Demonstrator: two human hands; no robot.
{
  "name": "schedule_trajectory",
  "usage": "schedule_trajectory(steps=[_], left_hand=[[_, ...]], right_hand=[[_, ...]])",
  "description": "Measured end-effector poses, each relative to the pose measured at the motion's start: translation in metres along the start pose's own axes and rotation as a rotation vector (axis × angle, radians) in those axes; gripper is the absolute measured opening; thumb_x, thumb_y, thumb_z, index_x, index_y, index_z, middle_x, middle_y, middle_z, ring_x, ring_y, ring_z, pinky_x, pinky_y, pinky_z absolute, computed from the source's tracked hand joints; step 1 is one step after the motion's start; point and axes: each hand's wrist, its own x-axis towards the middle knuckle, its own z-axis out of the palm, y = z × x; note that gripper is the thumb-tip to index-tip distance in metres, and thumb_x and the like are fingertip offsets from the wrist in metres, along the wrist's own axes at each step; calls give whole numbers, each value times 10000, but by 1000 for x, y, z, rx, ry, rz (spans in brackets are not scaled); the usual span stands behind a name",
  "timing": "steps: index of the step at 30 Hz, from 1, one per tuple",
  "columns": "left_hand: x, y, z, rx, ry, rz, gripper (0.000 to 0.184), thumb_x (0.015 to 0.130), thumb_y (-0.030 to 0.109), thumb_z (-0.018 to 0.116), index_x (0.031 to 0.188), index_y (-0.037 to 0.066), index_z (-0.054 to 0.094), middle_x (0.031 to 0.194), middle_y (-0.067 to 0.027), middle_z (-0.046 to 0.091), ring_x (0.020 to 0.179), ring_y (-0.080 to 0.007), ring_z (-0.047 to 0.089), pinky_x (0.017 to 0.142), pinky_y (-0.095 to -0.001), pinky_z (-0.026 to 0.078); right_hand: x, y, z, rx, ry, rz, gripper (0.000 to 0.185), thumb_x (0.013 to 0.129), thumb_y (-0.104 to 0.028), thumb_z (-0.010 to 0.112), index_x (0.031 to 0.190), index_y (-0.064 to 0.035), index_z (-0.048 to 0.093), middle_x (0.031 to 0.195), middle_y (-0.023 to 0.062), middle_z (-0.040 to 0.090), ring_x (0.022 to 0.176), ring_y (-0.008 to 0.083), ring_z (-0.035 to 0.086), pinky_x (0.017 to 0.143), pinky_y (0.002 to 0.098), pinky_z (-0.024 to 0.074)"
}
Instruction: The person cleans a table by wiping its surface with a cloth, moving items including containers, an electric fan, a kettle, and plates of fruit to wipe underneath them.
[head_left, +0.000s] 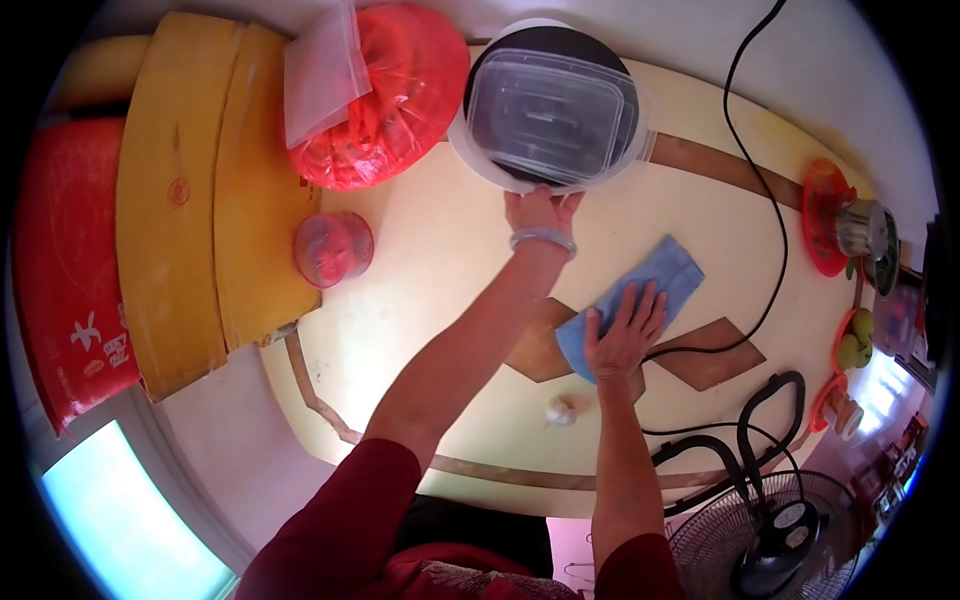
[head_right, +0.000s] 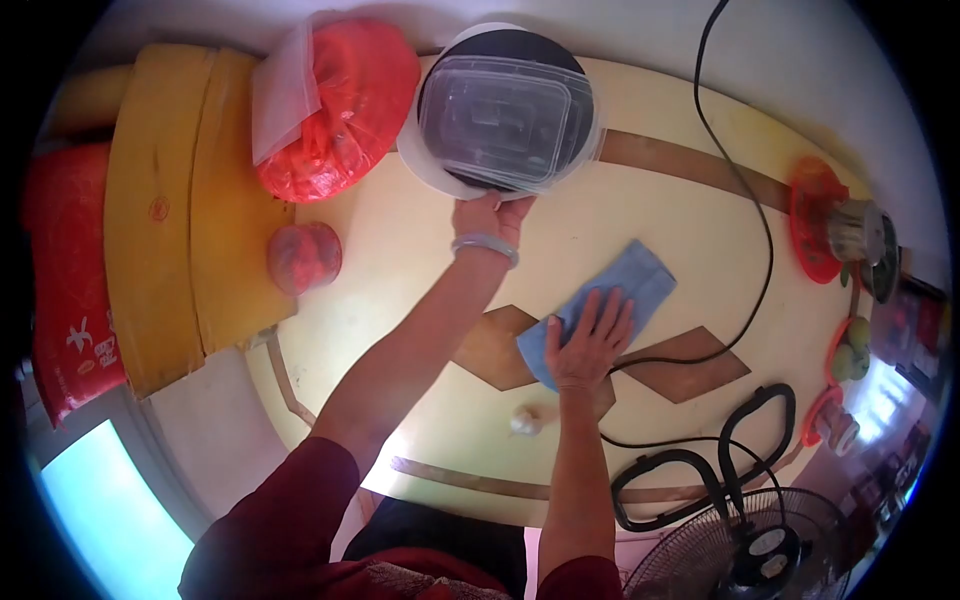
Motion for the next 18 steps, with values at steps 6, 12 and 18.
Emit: schedule_trajectory(steps=[6, 12, 18], left_hand=[[16, -11, 39, -126, 7, 109, 524, 773, -170, 313, 1252, 43, 297, 1210, -185, 396, 1031, -358, 514, 832, -499, 519], [25, -7, 37, -37, 18, 144, 536, 775, -172, 331, 1255, 64, 290, 1209, -193, 402, 1041, -350, 513, 824, -491, 528], [37, 10, 19, -153, -227, -123, 367, 827, -105, 357, 1183, -18, 349, 1161, -195, 436, 1019, -315, 518, 904, -442, 473]], right_hand=[[-2, 3, 2, 19, 2, -4, 650, 817, -455, 481, 1284, -17, 372, 1353, 234, 308, 1230, 446, 285, 978, 550, 243], [0, 3, 1, 23, 31, -17, 632, 822, -446, 474, 1273, -11, 387, 1347, 237, 315, 1225, 448, 293, 975, 547, 249], [-1, 0, 0, 0, 61, -32, 607, 830, -437, 466, 1261, -14, 399, 1343, 235, 326, 1217, 448, 311, 968, 537, 266]])
